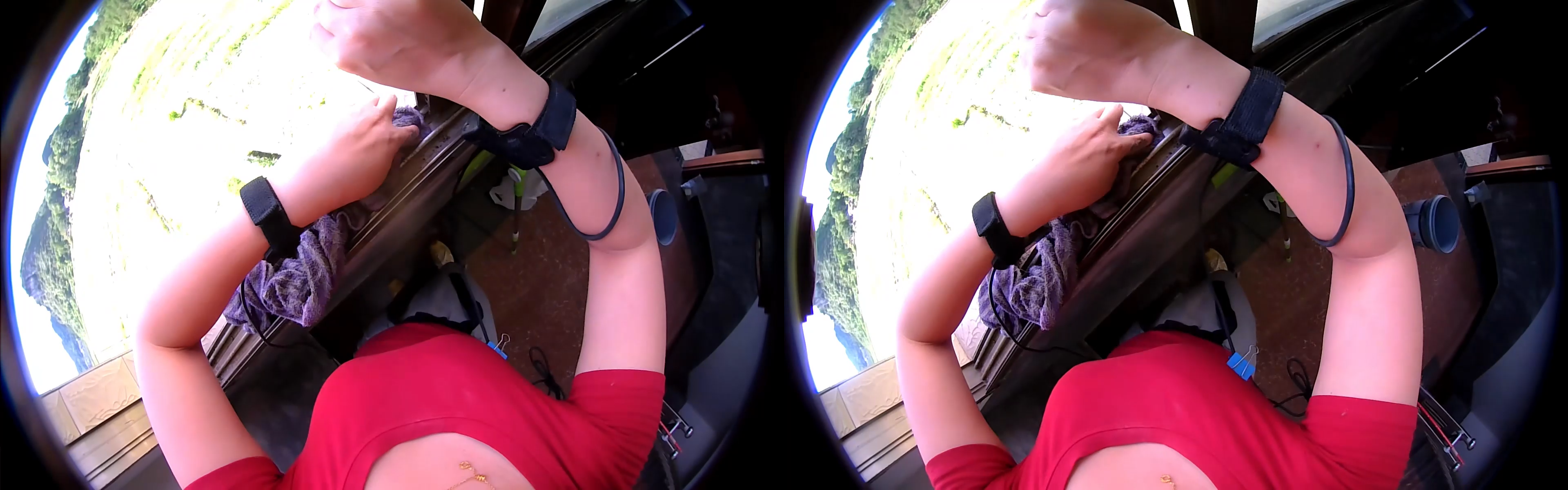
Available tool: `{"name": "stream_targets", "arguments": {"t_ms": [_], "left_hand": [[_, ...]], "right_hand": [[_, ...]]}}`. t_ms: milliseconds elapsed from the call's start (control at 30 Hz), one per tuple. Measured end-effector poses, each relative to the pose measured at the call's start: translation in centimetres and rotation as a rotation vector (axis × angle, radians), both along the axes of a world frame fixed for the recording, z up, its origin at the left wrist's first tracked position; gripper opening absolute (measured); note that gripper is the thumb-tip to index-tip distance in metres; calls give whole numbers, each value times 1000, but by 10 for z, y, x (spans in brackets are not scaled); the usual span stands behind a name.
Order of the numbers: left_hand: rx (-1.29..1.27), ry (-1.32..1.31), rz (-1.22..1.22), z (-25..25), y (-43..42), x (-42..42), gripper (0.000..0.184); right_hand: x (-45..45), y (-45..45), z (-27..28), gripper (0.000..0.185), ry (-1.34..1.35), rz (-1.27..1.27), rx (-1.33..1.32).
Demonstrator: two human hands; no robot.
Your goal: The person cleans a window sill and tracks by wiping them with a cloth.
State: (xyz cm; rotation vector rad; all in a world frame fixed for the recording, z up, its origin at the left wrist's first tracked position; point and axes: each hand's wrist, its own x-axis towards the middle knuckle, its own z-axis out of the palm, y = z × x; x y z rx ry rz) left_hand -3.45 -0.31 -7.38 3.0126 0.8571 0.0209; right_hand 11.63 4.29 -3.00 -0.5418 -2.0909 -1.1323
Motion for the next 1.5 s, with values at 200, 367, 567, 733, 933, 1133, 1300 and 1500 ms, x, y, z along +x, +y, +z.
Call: {"name": "stream_targets", "arguments": {"t_ms": [200,367,567,733,933,1133,1300,1500], "left_hand": [[-442,-208,223,5,-10,9,39],[-516,-10,448,11,-19,25,41],[-635,-270,417,-14,-7,15,42],[-561,-218,337,-23,7,6,44],[-540,-326,379,-21,-11,-4,22],[-540,-169,469,-6,-31,-28,23],[-469,-37,430,4,-64,-70,32],[-566,48,420,20,-90,-84,39]], "right_hand": [[2,1,1,6,-3,42,-16],[0,0,0,6,10,60,-9],[-9,-2,1,7,2,67,-50],[-8,3,-2,8,67,91,-4],[-5,3,3,8,32,73,0],[-7,13,-7,8,105,193,-41],[-2,13,-9,7,105,205,-65],[-12,8,-9,6,135,171,17]]}}
